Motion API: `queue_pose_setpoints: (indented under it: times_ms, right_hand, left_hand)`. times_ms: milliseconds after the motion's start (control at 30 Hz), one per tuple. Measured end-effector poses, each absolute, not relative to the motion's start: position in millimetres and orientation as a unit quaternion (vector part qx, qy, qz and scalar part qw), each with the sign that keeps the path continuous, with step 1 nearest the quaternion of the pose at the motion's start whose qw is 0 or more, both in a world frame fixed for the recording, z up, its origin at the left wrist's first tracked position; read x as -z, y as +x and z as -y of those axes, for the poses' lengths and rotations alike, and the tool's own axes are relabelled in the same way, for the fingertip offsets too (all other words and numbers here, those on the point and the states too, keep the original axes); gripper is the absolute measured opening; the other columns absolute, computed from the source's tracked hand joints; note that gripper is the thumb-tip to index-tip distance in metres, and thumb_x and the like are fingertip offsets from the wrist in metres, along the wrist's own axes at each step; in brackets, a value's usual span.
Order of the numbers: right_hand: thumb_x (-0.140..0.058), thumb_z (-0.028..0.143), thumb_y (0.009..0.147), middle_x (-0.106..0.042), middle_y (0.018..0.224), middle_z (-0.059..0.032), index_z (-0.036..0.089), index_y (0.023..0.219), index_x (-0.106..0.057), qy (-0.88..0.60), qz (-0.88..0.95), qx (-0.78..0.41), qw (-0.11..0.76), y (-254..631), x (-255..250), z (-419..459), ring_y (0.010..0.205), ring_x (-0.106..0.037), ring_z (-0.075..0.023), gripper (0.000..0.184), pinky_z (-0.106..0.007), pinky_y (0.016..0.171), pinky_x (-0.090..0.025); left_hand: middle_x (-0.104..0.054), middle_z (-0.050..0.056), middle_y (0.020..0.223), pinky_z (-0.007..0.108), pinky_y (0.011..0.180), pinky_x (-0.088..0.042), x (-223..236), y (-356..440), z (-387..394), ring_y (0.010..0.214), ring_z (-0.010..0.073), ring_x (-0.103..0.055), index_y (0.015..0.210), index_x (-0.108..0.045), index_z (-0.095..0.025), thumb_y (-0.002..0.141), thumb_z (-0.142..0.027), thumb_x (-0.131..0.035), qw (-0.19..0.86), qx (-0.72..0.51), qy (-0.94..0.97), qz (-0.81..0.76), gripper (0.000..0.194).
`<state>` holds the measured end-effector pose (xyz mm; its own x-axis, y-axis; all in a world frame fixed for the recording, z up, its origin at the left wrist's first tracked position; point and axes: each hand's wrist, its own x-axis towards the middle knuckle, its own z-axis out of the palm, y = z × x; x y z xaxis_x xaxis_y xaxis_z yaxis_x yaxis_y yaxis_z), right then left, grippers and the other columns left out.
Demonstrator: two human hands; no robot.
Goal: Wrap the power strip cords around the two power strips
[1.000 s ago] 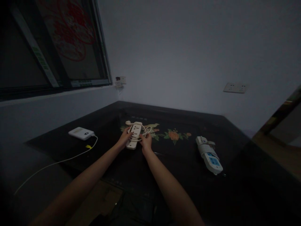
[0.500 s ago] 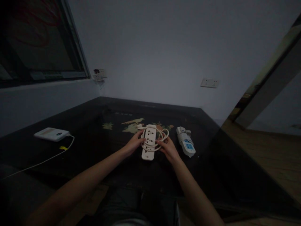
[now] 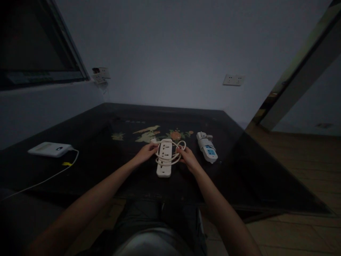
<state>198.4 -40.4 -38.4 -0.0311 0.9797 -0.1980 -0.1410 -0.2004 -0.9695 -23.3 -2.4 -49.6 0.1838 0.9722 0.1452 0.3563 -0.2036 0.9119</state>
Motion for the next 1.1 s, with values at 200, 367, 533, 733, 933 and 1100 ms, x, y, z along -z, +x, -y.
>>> queue_pose_setpoints:
  times_ms: [200, 367, 533, 733, 933, 1100]
  right_hand:
    - [-0.055, 0.029, 0.089, -0.071, 0.083, -0.0046, 0.018, 0.094, -0.06, -0.519, 0.441, -0.578, 0.449, 202, 31, 43, 0.068, -0.067, -0.0141, 0.014, -0.025, 0.059, -0.056]
    - [-0.043, 0.042, 0.095, -0.071, 0.083, -0.0085, 0.016, 0.091, -0.062, -0.525, 0.48, -0.558, 0.428, 210, 24, 43, 0.069, -0.068, -0.0159, 0.032, -0.027, 0.057, -0.058]
    - [-0.047, 0.041, 0.094, -0.068, 0.074, -0.0055, 0.015, 0.085, -0.06, -0.564, 0.495, -0.509, 0.422, 216, 27, 37, 0.053, -0.063, -0.0112, 0.03, -0.023, 0.047, -0.055]
    - [-0.054, 0.042, 0.089, -0.063, 0.062, -0.0017, 0.016, 0.074, -0.057, -0.581, 0.504, -0.475, 0.428, 220, 34, 33, 0.044, -0.057, -0.0096, 0.031, -0.02, 0.039, -0.05]
    - [-0.061, 0.044, 0.083, -0.06, 0.056, 0.001, 0.018, 0.072, -0.057, -0.572, 0.523, -0.459, 0.433, 218, 38, 33, 0.04, -0.054, -0.0085, 0.029, -0.018, 0.035, -0.046]
    - [-0.066, 0.042, 0.08, -0.058, 0.052, 0.0023, 0.018, 0.068, -0.056, -0.562, 0.539, -0.45, 0.437, 217, 39, 31, 0.04, -0.053, -0.008, 0.029, -0.016, 0.034, -0.043]
  left_hand:
    - [-0.066, 0.002, 0.06, 0.027, 0.062, -0.043, 40, -36, 3, 0.06, 0.0181, -0.061, 0.067, -0.067, -0.019, 0.081, -0.034, -0.058, 0.313, -0.36, 0.701, -0.53, 0.023]
    - [-0.053, 0.0, 0.045, 0.028, 0.057, -0.038, 33, -52, -7, 0.049, 0.0179, -0.054, 0.063, -0.063, -0.02, 0.087, -0.039, -0.045, 0.24, -0.39, 0.671, -0.583, 0.035]
    - [-0.065, 0.003, 0.077, 0.028, 0.069, -0.043, 40, -57, -19, 0.073, 0.0188, -0.06, 0.084, -0.062, -0.019, 0.084, -0.031, -0.049, 0.202, -0.452, 0.642, -0.586, 0.018]
    - [-0.067, 0.005, 0.089, 0.031, 0.076, -0.046, 54, -54, -28, 0.08, 0.0184, -0.061, 0.092, -0.061, -0.019, 0.081, -0.026, -0.055, 0.245, -0.474, 0.64, -0.554, 0.014]
    - [-0.068, 0.005, 0.082, 0.033, 0.08, -0.047, 65, -55, -36, 0.081, 0.0205, -0.063, 0.086, -0.065, -0.019, 0.08, -0.035, -0.059, 0.304, -0.479, 0.62, -0.541, 0.018]
    - [-0.068, 0.004, 0.074, 0.034, 0.076, -0.048, 68, -50, -37, 0.072, 0.0202, -0.064, 0.09, -0.066, -0.016, 0.076, -0.04, -0.064, 0.35, -0.479, 0.611, -0.524, 0.028]
